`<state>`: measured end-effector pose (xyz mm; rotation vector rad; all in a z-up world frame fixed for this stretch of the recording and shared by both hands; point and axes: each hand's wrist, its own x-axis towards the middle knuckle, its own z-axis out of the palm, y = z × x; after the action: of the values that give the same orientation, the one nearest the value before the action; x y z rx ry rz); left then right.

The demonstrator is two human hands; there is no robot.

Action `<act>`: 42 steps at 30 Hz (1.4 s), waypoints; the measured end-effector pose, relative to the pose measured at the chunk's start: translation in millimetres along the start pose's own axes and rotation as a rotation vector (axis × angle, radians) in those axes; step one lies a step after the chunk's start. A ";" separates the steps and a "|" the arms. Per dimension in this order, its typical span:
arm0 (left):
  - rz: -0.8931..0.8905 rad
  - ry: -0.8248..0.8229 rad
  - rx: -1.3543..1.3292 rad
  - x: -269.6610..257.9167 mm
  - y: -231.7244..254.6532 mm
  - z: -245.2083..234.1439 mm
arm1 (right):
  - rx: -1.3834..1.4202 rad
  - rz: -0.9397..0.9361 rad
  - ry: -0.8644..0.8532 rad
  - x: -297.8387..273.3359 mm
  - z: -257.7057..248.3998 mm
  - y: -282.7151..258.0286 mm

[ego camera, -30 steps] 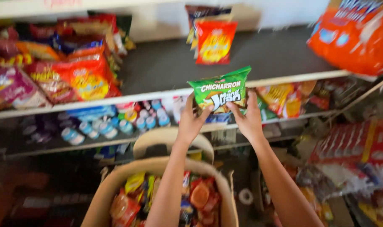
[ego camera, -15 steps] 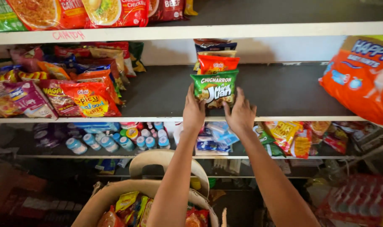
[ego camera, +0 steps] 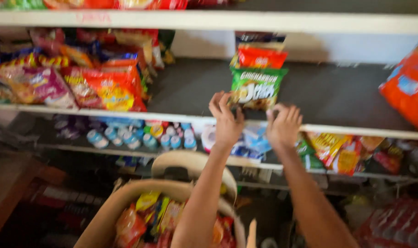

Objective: Stocking snack bags from a cardboard box onto store shelves.

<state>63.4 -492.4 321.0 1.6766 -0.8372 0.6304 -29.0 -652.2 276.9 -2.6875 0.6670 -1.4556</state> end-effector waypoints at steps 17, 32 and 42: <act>-0.714 -0.946 0.407 -517.7 -172.1 -298.7 | 0.640 0.180 -0.761 -370.8 -48.4 -233.7; -1.134 -1.020 0.081 -450.2 -243.0 -363.4 | 0.757 1.107 -1.240 -528.1 130.7 -303.5; -1.169 -0.969 -0.024 -499.0 -269.9 -386.1 | 0.993 1.522 -1.190 -520.1 182.8 -319.3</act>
<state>-21.1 24.0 -122.8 2.0621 -0.3188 -1.0495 -14.9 -202.4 -174.1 -1.0758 0.9656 0.2581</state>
